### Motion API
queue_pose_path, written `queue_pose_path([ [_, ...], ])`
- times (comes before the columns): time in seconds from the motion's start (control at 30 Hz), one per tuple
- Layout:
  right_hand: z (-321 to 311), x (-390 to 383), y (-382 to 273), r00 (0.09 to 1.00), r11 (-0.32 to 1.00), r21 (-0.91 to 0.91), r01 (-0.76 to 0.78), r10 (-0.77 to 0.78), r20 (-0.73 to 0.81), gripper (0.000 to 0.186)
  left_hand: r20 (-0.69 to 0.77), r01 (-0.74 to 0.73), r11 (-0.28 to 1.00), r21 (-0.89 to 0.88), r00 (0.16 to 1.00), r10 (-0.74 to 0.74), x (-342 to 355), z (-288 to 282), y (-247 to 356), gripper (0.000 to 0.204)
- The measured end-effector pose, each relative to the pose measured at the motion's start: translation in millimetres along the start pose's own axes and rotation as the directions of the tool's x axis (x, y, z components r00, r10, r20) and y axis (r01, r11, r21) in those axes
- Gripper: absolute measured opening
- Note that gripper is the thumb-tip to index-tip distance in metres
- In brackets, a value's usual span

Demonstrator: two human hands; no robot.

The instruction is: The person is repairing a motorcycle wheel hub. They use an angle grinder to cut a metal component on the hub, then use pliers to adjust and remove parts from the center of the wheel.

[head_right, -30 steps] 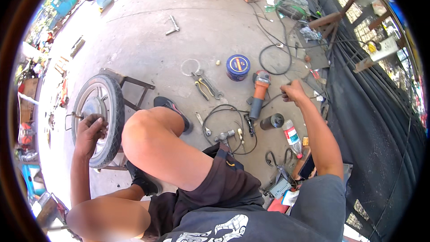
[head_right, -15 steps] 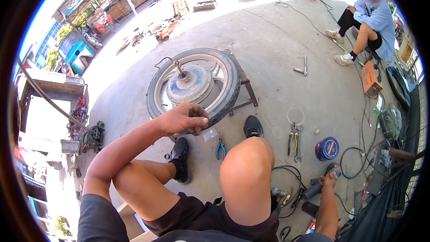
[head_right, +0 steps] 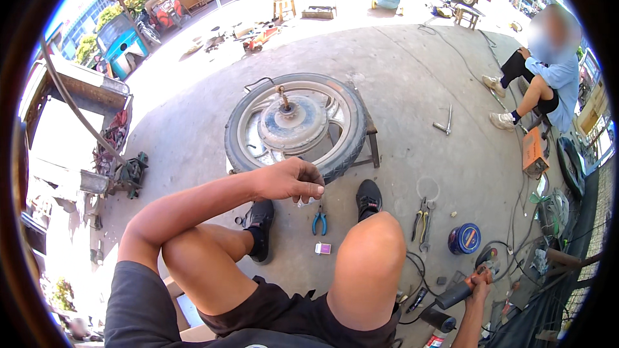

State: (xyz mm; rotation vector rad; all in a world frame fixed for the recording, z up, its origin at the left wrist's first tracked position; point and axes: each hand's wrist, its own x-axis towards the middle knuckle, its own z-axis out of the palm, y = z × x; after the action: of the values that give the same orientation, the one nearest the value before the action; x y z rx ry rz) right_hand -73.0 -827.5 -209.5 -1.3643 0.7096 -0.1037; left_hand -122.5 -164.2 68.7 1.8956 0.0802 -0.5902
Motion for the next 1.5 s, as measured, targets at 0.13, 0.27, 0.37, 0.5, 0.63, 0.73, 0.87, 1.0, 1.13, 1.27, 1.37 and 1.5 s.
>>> queue_pose_path([
  [0.13, 26.9, -40.8, -79.0, 0.97, 0.998, -0.005, 0.063, -0.06, 0.235, 0.048, 0.041, -0.059, 0.998, 0.011, 0.997, 0.058, 9.9, 9.8, 16.9, 0.033],
  [0.27, 119.5, -94.4, -148.0, 0.846, 0.983, 0.032, 0.179, -0.171, 0.505, 0.05, -0.001, -0.125, 0.992, -0.001, 0.992, 0.125, 13.6, 15.3, 19.0, 0.035],
  [0.37, 195.0, -129.7, -191.3, 0.712, 0.974, 0.042, 0.222, -0.191, 0.676, 0.056, -0.018, -0.225, 0.973, -0.052, 0.974, 0.224, 19.8, 25.3, 30.2, 0.036],
  [0.5, 294.4, -160.0, -228.6, 0.541, 0.971, 0.043, 0.236, -0.168, 0.824, 0.059, -0.079, -0.286, 0.958, -0.022, 0.956, 0.283, 18.0, 34.1, 49.2, 0.037],
  [0.63, 374.9, -186.5, -252.9, 0.405, 0.962, -0.019, 0.272, -0.096, 0.909, 0.057, -0.128, -0.348, 0.938, -0.004, 0.93, 0.344, 53.1, 37.0, 46.7, 0.061],
  [0.73, 429.8, -202.8, -248.4, 0.326, 0.965, -0.028, 0.259, -0.06, 0.943, 0.061, -0.232, -0.302, 0.953, -0.036, 0.93, 0.286, 57.8, 36.6, 53.5, 0.082],
  [0.87, 484.9, -222.5, -229.1, 0.234, 0.99, -0.05, 0.132, 0.017, 0.972, 0.06, -0.198, -0.352, 0.877, -0.327, 0.933, 0.301, 76.1, 33.2, 50.4, 0.083],
  [1.0, 521.2, -227.7, -200.1, 0.225, 0.995, -0.079, 0.066, 0.062, 0.972, 0.059, -0.362, -0.387, 0.763, -0.518, 0.907, 0.215, 84.2, 32.1, 34.4, 0.052],
  [1.13, 543.6, -238.6, -189.5, 0.209, 0.994, -0.094, 0.055, 0.08, 0.975, 0.067, -0.47, -0.487, 0.713, -0.505, 0.848, 0.245, 90.5, 20.0, 20.7, 0.034],
  [1.27, 558.8, -236.4, -189.8, 0.214, 0.963, -0.147, 0.225, 0.099, 0.972, 0.058, -0.5, -0.456, 0.757, -0.469, 0.843, 0.198, 98.8, 16.9, 5.2, 0.033],
  [1.37, 565.8, -255.2, -179.1, 0.314, 0.948, -0.215, 0.233, 0.136, 0.94, 0.046, -0.497, -0.441, 0.74, -0.508, 0.852, 0.166, 91.6, 14.1, -7.2, 0.036],
  [1.5, 561.9, -247.4, -162.5, 0.319, 0.946, -0.182, 0.268, 0.091, 0.943, 0.048, -0.508, -0.341, 0.799, -0.495, 0.86, 0.053, 90.9, 21.4, -8.9, 0.047],
])
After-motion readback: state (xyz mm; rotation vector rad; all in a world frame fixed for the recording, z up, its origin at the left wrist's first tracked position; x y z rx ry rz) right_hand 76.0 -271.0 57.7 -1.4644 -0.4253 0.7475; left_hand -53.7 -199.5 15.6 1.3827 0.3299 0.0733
